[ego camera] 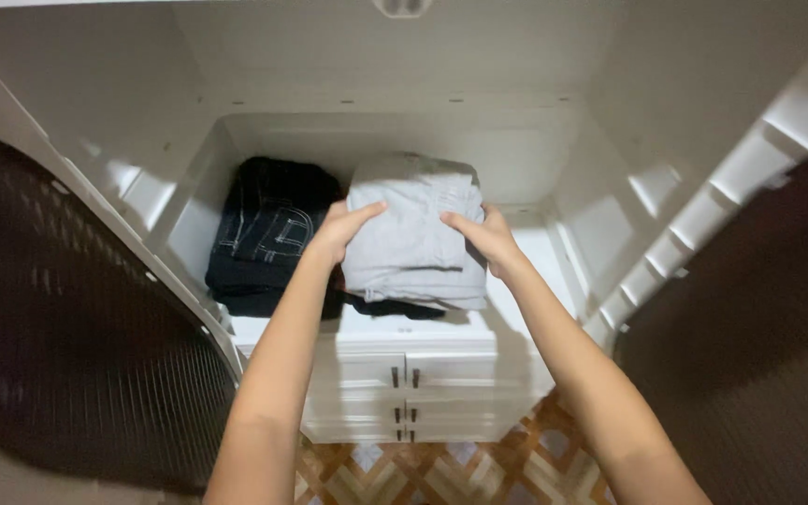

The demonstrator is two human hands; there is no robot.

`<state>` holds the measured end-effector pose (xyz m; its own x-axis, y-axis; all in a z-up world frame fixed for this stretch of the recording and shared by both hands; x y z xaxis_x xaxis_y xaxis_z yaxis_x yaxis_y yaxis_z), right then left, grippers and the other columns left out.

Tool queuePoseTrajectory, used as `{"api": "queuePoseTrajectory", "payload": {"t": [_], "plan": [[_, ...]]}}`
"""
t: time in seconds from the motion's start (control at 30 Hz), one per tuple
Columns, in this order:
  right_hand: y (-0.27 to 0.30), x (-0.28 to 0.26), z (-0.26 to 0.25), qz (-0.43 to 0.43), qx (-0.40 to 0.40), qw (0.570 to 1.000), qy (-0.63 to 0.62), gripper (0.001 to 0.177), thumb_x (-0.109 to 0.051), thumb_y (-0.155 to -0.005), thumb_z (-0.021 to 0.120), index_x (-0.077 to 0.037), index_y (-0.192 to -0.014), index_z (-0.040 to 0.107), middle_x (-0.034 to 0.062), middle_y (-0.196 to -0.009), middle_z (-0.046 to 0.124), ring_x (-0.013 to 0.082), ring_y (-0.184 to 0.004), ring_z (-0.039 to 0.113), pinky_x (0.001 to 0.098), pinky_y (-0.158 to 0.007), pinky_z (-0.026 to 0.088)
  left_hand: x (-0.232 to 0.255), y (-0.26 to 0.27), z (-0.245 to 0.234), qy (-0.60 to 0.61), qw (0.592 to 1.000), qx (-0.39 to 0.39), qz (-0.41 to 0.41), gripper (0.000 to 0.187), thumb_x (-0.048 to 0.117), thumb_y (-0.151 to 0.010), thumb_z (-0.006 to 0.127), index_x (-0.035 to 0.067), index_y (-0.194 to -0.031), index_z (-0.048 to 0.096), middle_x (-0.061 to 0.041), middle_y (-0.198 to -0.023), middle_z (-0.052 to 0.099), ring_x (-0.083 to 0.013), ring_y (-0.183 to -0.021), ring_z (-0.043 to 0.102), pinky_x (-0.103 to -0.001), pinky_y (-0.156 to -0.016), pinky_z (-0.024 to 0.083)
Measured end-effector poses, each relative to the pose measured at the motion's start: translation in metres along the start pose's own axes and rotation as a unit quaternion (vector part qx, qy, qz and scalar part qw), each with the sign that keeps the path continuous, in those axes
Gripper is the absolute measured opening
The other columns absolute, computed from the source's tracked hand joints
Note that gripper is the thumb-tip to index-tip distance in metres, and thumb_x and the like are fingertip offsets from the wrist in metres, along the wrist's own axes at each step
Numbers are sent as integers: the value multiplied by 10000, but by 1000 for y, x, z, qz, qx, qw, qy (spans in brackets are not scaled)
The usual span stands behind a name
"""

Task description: Placing folded pants and shorts into a white plastic storage cabinet.

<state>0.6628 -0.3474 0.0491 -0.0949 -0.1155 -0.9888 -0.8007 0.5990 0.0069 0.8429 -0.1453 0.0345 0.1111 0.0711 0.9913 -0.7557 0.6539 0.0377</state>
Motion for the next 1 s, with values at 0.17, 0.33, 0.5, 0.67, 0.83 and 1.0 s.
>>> {"api": "queuePoseTrajectory", "payload": {"t": [0.17,0.33,0.5,0.67,0.83,1.0], "plan": [[-53,2,31,27,-6,1000,-4,1117,-398,-775,849,155,-1516,223,384,-1392,505,377,-1278,600,399,-1050,525,15,-42,-31,-76,993,81,-40,644,267,-791,863,-126,-1242,626,-250,-1163,736,-320,-1027,756,-388,-877,621],[-85,26,50,35,-25,998,-53,1056,-299,-744,804,57,-1555,229,379,-1407,496,400,-1288,600,408,-1055,529,-57,-119,-71,-95,988,118,-23,776,269,-728,830,-57,-1369,536,-245,-1299,692,-341,-1172,711,-402,-963,589],[-159,127,47,-24,-54,996,71,903,-329,-903,687,30,-1608,253,285,-1646,330,381,-1475,376,424,-1176,362,-130,-165,-77,-555,828,72,25,998,641,-887,637,-32,-1548,313,-278,-1610,266,-503,-1483,193,-437,-1207,233],[-116,66,72,-68,-44,975,207,852,-310,-931,528,-116,-1687,187,219,-1696,280,517,-1365,355,536,-1090,379,-95,-149,-23,-652,758,24,-21,985,815,-932,316,83,-1590,352,-220,-1696,224,-416,-1579,206,-628,-1252,143],[-124,102,80,-76,-37,965,246,746,-374,-980,395,-101,-1627,142,234,-1667,124,380,-1529,160,438,-1229,193,-59,-103,14,-634,771,-8,65,1044,888,-804,359,343,-1653,90,-92,-1730,-87,-350,-1589,-104,-676,-1216,-52],[-155,144,81,-88,-79,972,204,760,-402,-1011,369,-30,-1622,115,229,-1715,24,359,-1589,50,407,-1280,126,-65,-115,13,-630,776,-15,11,1042,895,-787,376,394,-1649,74,-60,-1734,-60,-333,-1590,-105,-703,-1199,-104]]}}
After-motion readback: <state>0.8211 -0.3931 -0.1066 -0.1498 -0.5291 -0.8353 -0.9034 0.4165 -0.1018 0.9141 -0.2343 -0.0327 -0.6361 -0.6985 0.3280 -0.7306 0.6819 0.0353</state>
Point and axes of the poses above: each hand's wrist, its own y-axis away from the middle knuckle, its own z-axis out of the palm, x = y × z, the point moved 1 cm from there along -y, towards the middle knuckle
